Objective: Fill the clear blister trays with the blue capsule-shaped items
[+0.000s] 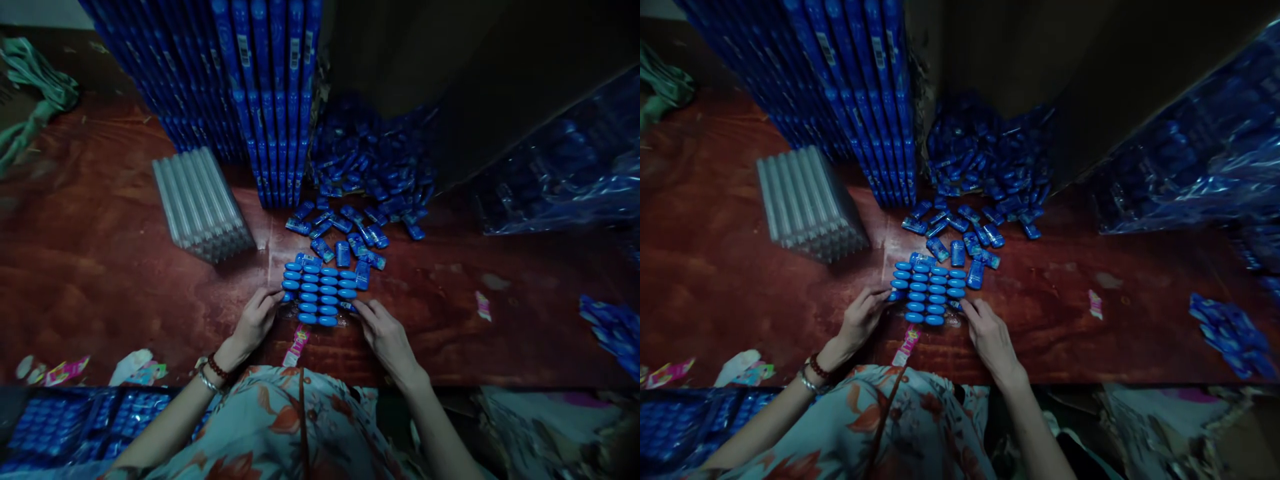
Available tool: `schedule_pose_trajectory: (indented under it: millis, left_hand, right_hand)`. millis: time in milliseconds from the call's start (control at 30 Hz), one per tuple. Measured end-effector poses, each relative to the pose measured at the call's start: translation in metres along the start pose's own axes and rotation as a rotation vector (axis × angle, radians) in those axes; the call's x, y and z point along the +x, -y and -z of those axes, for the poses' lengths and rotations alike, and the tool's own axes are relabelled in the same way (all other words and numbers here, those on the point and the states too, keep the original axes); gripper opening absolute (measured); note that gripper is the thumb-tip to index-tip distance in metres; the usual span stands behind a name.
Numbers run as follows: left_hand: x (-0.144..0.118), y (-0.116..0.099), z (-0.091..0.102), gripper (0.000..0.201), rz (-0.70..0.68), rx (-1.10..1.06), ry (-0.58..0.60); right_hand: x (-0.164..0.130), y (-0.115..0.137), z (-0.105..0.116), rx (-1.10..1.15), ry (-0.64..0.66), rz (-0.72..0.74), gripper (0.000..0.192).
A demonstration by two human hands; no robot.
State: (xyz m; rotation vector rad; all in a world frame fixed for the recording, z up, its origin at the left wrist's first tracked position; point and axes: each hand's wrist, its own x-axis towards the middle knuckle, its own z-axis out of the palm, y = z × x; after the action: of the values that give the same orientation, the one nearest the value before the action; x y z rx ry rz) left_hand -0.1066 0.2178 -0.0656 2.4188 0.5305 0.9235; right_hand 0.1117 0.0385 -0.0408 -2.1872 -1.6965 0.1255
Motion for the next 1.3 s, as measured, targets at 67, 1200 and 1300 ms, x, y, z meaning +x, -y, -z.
schedule_pose_trajectory:
  millis: [67,1200,1300]
  left_hand:
    - [-0.004,0.003,-0.001,0.021,-0.029,0.030,0.039]
    - [0.152,0.052,-0.027,0.015,0.164,0.020,0.695]
    - [0.128,0.046,0.003,0.022,0.225,0.020,0.508]
  right_hand:
    - [0.003,0.002,0.006,-0.114,0.064,0.049,0.037]
    - [0.035,-0.033,-0.016,0.108,-0.056,-0.690,0.035]
    - [-0.003,-0.034,-0.014,0.386,-0.209,-0.687,0.040]
